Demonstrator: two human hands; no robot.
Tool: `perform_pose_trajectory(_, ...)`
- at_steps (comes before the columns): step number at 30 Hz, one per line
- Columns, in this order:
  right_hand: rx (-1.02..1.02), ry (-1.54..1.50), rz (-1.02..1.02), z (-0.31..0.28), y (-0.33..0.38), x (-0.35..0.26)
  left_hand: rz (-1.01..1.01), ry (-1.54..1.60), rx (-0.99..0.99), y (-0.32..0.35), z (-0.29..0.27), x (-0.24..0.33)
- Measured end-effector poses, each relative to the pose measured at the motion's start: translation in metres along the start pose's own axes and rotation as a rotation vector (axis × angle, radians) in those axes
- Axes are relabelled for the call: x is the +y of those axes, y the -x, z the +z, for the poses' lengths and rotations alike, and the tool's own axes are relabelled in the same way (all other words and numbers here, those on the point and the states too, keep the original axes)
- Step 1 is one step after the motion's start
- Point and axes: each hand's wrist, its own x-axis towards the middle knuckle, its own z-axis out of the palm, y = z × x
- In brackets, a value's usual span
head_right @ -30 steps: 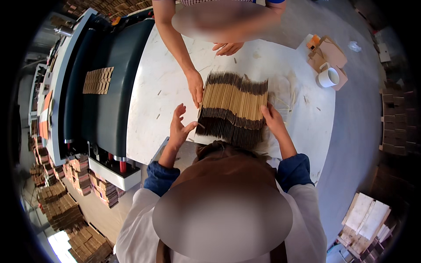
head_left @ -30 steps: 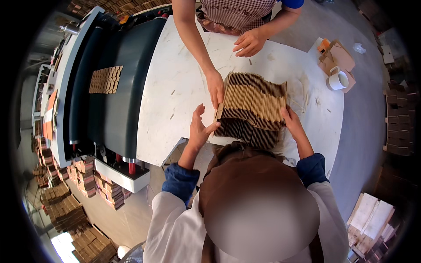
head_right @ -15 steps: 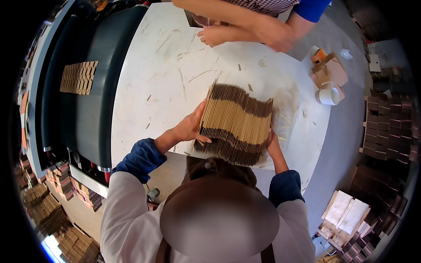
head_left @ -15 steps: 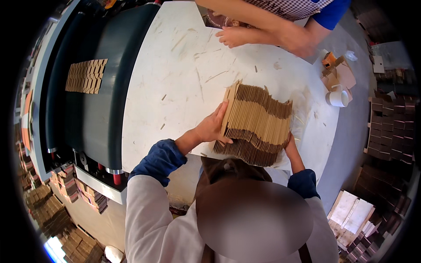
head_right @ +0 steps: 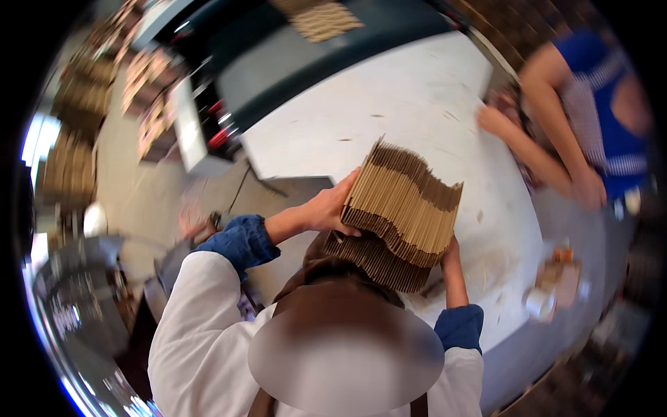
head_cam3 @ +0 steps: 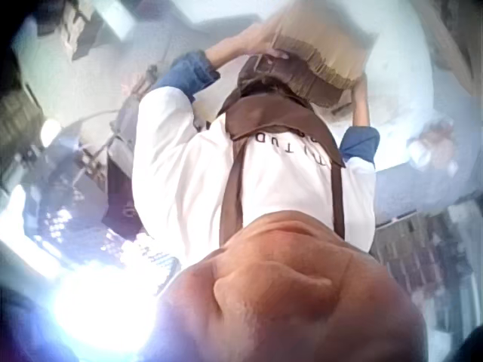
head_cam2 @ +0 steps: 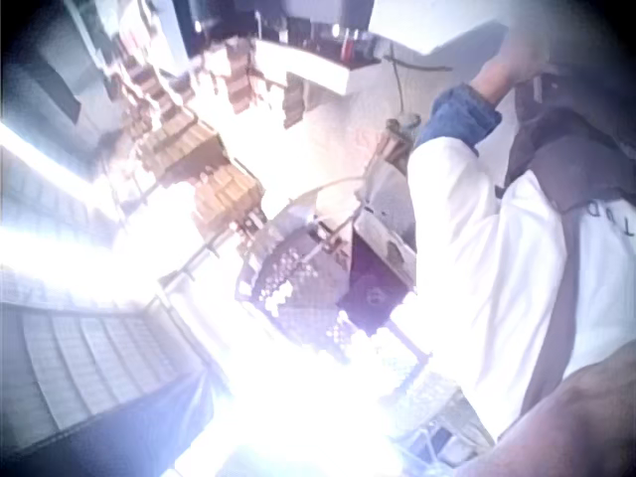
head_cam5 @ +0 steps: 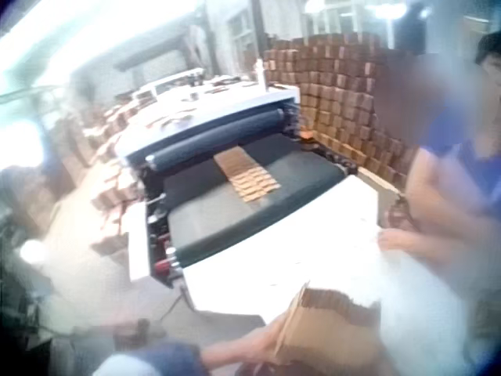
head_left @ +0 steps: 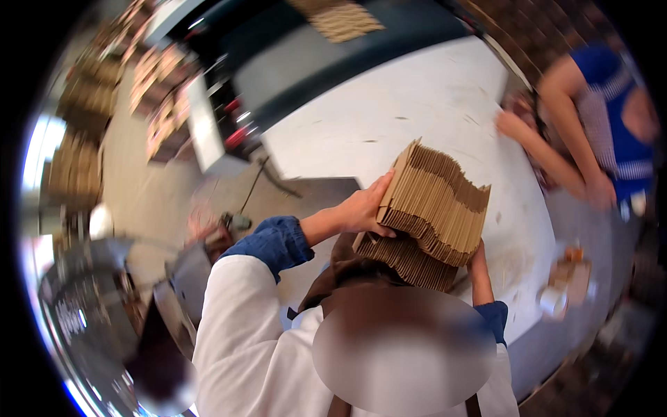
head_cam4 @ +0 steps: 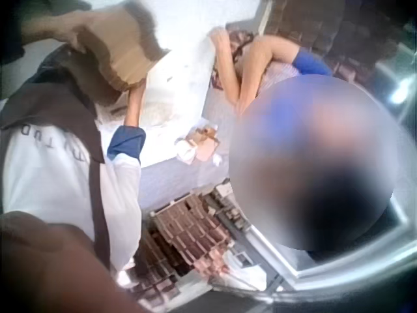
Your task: The person stacks flat corrugated cardboard pieces, places them into a strapping machine, and secures them with pink plastic straps. The person then removes the bundles and stacks them on a nearby table.
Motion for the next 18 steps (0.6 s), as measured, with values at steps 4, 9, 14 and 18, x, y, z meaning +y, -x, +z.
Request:
perform_pose_trajectory(4,-0.373,0.216,-0.046,0.024,0.012,-0.112,-0.257,0.11,0.274,0.092,0.008,0.063)
perform_pose_trajectory(9,-0.866,0.459,-0.154,0.082,0.05,-0.241,-0.473,0.221,0.601,0.189,-0.01,0.18)
perform_pose_trajectory(14,-1.078,0.796,0.034,0.235,0.045,-0.286,-0.662,0.457,0.86,0.252,-0.014,0.2)
perform_pose_trajectory(18,-1.465,1.089,-0.034,0.373,0.004,-0.241,-0.595,0.693,1.172,0.291,0.02,0.16)
